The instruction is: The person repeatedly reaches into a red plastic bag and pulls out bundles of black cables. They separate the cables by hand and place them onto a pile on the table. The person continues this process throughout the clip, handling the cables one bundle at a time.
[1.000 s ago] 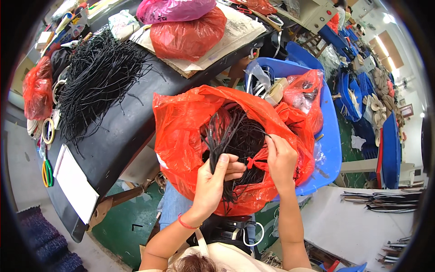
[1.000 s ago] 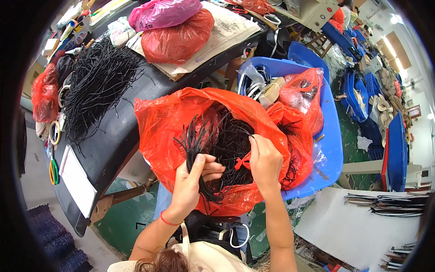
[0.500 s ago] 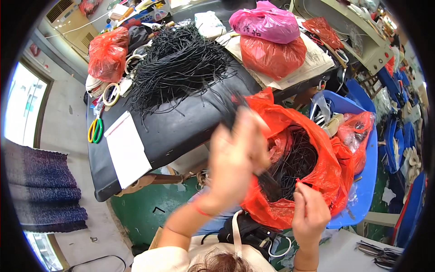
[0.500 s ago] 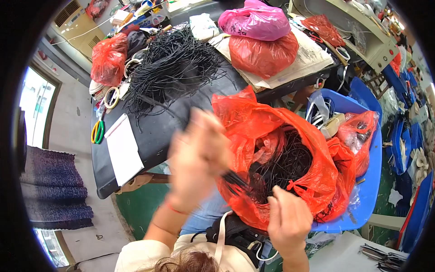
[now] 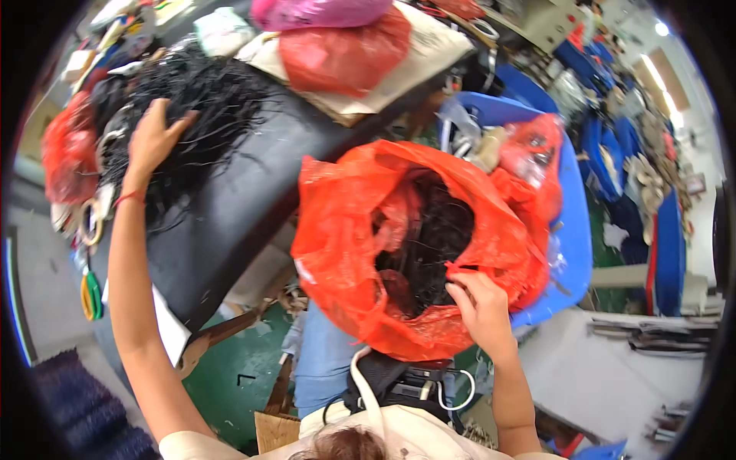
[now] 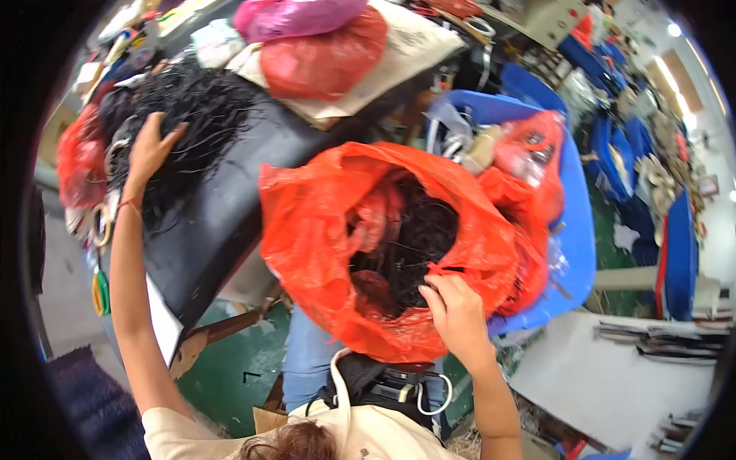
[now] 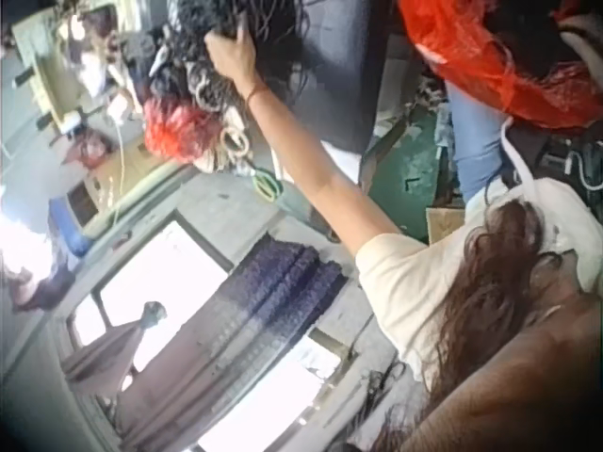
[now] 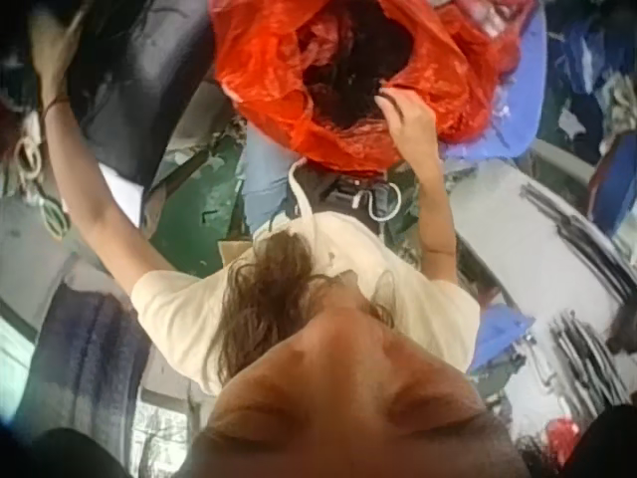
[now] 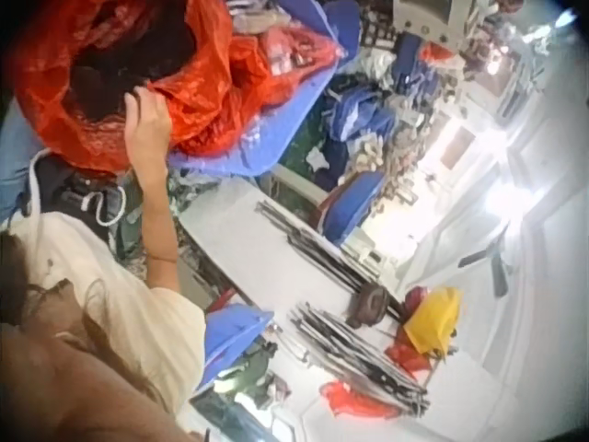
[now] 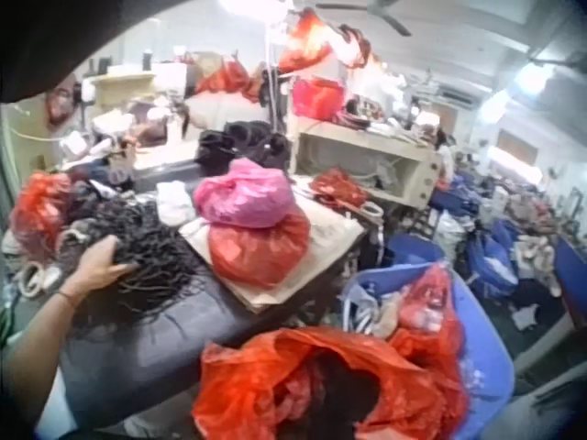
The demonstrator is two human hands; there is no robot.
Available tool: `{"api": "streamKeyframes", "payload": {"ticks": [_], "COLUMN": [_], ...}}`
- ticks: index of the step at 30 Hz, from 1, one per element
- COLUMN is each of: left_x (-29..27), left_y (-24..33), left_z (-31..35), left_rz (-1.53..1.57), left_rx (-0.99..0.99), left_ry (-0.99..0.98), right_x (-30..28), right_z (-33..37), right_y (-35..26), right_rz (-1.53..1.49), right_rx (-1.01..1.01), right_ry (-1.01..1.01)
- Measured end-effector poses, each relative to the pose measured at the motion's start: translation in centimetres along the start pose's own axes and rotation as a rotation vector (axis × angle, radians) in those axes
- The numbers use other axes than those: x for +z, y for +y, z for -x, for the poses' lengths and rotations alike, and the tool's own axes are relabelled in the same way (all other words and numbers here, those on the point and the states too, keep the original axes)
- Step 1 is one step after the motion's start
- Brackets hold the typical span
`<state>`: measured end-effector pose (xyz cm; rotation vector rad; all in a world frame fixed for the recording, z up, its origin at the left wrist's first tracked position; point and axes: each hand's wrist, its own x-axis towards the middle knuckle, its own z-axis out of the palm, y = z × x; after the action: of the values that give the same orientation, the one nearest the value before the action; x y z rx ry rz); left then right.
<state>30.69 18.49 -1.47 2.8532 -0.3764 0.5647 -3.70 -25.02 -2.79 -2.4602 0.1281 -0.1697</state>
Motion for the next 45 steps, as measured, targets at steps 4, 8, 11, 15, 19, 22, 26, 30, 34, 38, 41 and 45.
{"api": "streamKeyframes", "payload": {"ticks": [4,8,11,15,19,22,26,30,34,38,41,45], "left_x": [-2.9,-7.1,-9.3,-10.6,-9.1,-4.5,0.8,3.5,4.7,4.7,3.6,1.4], "left_y": [2.0,3.0,4.8,16.5,26.7,31.6,35.9,37.8,38.1,37.3,36.8,35.9], "left_z": [-1.7,-2.6,0.2,5.5,13.5,19.0,22.6,21.4,21.0,21.2,21.1,20.4], "left_rz": [0.093,-0.092,-0.043,0.219,0.74,1.146,1.47,1.943,2.001,1.892,1.57,1.717], "left_rx": [-0.062,0.189,0.272,0.176,0.264,0.193,-0.255,-0.877,-0.91,-0.663,-0.372,-0.446], "left_ry": [-0.273,-0.349,-0.079,0.113,-0.191,-0.587,-0.879,-1.169,-1.283,-1.092,-0.649,-0.408], "right_x": [0.0,4.9,6.0,4.1,1.2,0.5,0.0,0.0,0.9,1.1,1.2,-0.6], "right_z": [-2.8,-5.7,-6.2,-4.6,-2.9,-1.7,-0.3,1.7,3.0,3.8,3.8,3.5], "right_y": [5.9,9.4,9.1,10.0,7.7,5.5,4.2,2.2,0.3,-0.4,-0.4,-1.2], "right_rz": [0.057,0.378,0.489,0.223,-0.049,-0.149,-0.248,-0.245,-0.199,-0.128,-0.193,-0.471], "right_rx": [0.004,-0.005,0.054,0.036,0.169,0.165,0.162,0.102,-0.033,-0.101,-0.056,0.168], "right_ry": [0.048,0.088,0.085,0.234,0.269,0.276,0.258,0.169,0.117,0.027,0.109,0.131]}}
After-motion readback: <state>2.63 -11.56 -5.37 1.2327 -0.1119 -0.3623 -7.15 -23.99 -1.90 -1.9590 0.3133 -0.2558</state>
